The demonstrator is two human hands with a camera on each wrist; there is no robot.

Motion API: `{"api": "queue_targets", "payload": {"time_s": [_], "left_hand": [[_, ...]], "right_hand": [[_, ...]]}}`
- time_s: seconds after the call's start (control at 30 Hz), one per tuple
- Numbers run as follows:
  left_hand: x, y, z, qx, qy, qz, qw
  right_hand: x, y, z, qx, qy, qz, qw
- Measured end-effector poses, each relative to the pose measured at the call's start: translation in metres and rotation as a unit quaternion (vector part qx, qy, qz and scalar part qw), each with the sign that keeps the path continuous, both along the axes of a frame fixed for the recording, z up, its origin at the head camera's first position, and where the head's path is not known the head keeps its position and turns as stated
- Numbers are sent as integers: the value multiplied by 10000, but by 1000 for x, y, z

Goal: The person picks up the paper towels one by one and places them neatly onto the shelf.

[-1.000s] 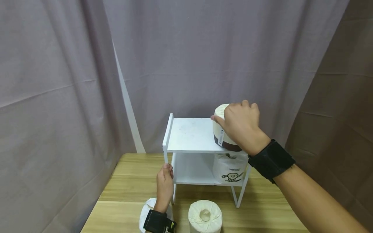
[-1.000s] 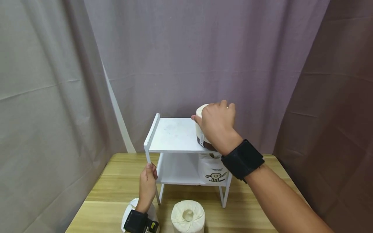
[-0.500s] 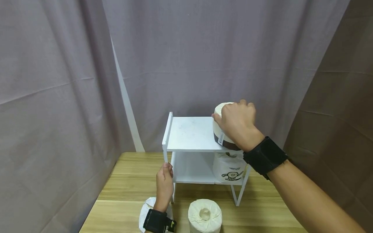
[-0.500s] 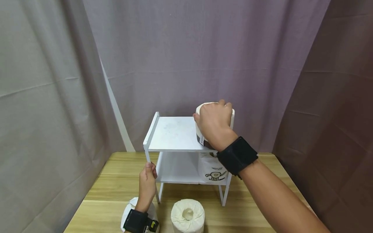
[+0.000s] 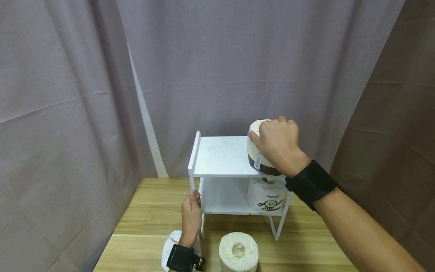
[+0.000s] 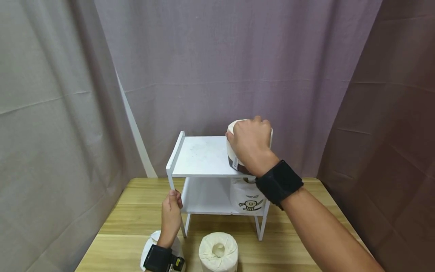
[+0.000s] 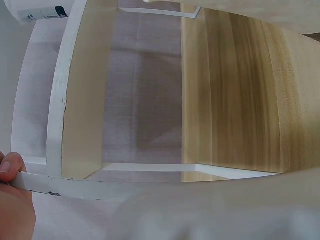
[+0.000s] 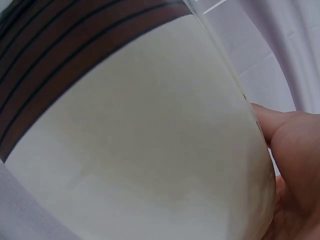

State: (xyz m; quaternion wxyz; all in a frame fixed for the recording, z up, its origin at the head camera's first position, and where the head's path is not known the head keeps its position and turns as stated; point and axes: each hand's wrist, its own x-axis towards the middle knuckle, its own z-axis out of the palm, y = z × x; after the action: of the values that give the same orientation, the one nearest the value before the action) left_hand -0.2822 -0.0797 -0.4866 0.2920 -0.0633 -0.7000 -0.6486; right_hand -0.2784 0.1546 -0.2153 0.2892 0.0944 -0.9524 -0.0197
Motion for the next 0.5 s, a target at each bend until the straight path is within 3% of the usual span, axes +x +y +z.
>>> {"api": "queue_targets", "payload": {"time_s": [0.3, 0.5], "left_hand": [[2, -3, 2, 96, -29, -37, 9999], [1, -3, 2, 154, -25, -50, 9999]], "right_hand": [[4, 6, 3, -225, 218, 317, 9990], [10, 14, 5, -312, 106, 503, 9982]]}}
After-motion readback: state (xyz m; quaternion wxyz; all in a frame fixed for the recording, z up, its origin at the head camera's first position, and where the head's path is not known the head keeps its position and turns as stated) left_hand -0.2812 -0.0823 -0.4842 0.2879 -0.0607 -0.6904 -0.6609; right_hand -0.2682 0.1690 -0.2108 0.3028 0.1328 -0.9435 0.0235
